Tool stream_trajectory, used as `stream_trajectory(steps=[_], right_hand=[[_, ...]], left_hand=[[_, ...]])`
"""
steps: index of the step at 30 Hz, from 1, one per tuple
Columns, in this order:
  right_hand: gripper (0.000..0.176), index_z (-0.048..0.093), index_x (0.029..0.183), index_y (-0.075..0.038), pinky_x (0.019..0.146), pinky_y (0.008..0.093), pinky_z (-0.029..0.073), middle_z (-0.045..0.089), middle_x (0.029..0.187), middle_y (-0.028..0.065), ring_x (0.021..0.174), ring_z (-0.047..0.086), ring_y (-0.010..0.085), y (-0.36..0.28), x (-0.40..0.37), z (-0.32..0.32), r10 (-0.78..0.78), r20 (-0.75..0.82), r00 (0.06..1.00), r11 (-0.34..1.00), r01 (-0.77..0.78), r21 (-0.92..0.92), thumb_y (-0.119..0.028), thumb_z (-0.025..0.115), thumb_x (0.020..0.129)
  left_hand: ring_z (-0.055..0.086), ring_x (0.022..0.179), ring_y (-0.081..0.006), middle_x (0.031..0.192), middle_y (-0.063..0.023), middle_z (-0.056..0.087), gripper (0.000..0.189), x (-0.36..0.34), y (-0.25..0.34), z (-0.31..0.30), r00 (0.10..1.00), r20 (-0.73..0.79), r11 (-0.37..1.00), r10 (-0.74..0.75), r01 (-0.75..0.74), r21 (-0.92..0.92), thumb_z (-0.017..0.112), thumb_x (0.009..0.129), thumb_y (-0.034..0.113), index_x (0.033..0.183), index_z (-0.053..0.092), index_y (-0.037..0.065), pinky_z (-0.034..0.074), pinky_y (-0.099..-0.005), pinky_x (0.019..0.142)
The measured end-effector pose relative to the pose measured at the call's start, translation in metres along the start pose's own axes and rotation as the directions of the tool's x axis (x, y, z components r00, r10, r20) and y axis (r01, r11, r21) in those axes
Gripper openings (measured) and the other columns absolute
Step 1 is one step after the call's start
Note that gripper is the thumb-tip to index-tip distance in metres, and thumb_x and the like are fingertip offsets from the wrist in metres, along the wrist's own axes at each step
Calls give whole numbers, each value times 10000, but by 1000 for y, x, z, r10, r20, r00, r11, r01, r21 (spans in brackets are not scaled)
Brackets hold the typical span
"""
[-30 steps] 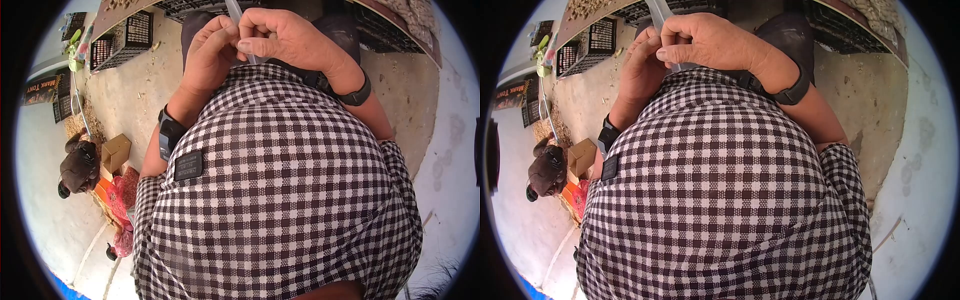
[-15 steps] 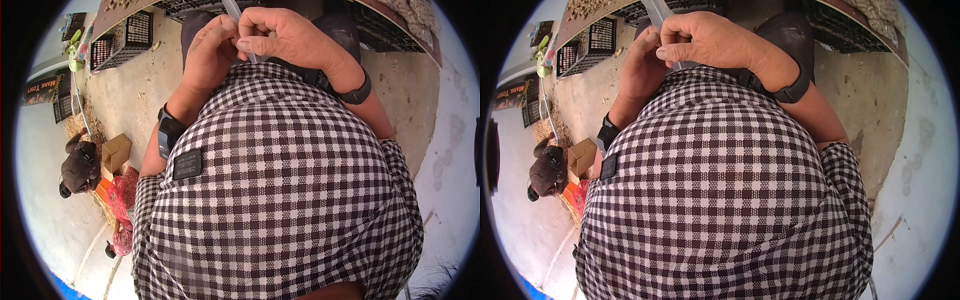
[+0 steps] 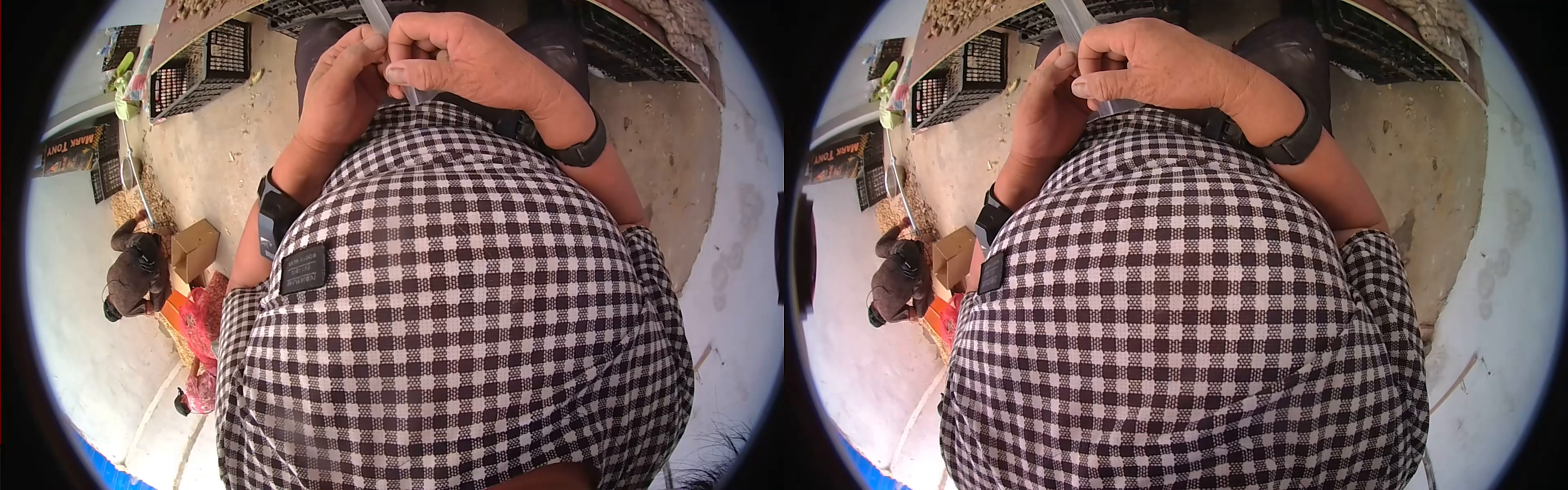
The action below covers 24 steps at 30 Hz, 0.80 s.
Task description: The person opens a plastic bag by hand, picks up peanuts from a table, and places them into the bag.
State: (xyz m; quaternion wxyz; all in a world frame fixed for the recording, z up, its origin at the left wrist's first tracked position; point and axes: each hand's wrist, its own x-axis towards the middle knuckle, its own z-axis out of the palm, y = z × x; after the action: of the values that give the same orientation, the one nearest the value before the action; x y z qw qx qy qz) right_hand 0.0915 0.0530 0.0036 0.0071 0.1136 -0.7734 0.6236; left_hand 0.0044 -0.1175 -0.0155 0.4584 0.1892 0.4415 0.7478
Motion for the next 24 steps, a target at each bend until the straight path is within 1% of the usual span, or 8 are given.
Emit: stream_trajectory(steps=[10,13,15,18,22,24], right_hand=[[247,619,827,-77,652,274,460,652,746,14,696,589,114,9,-3,1,15,-6,1000,1000,-15,10,-315,636,892],[233,582,877,-68,697,245,487,650,781,30,755,606,103,6,-3,-3,31,67,997,998,-27,-52,-295,590,929],[232,582,880,-67,702,252,486,651,790,35,761,605,106,7,-4,-3,24,78,997,998,-19,-58,-294,595,924],[228,583,883,-64,710,258,486,653,802,42,770,605,110,8,-5,-2,26,93,995,999,-22,-50,-288,599,917],[226,578,869,-61,721,270,484,658,816,48,781,612,122,8,-6,-6,19,98,995,999,-14,-46,-282,601,913],[238,612,840,-57,673,284,470,649,762,43,718,597,132,12,-7,-4,7,50,999,1000,-7,10,-290,623,890]], left_hand=[[560,694,-148,799,-58,587,200,1,-3,0,998,-37,999,-47,47,6,452,962,186,920,555,19,464,-267,670],[558,716,-153,833,-70,590,207,0,-4,-1,994,-76,997,-81,82,1,435,954,167,944,564,5,462,-274,683],[557,730,-157,859,-78,593,215,-1,-2,4,987,-124,995,-100,100,-5,423,948,156,955,568,-3,460,-279,693],[557,754,-161,890,-86,596,228,-2,-4,4,982,-143,992,-125,127,1,409,943,146,963,573,-11,459,-283,707],[557,763,-162,890,-86,601,247,0,-6,3,986,-104,991,-130,132,11,416,955,172,960,580,-13,457,-278,717],[556,769,-160,891,-87,604,258,1,-6,3,987,-74,989,-139,142,32,422,961,189,960,583,-12,456,-275,719]])
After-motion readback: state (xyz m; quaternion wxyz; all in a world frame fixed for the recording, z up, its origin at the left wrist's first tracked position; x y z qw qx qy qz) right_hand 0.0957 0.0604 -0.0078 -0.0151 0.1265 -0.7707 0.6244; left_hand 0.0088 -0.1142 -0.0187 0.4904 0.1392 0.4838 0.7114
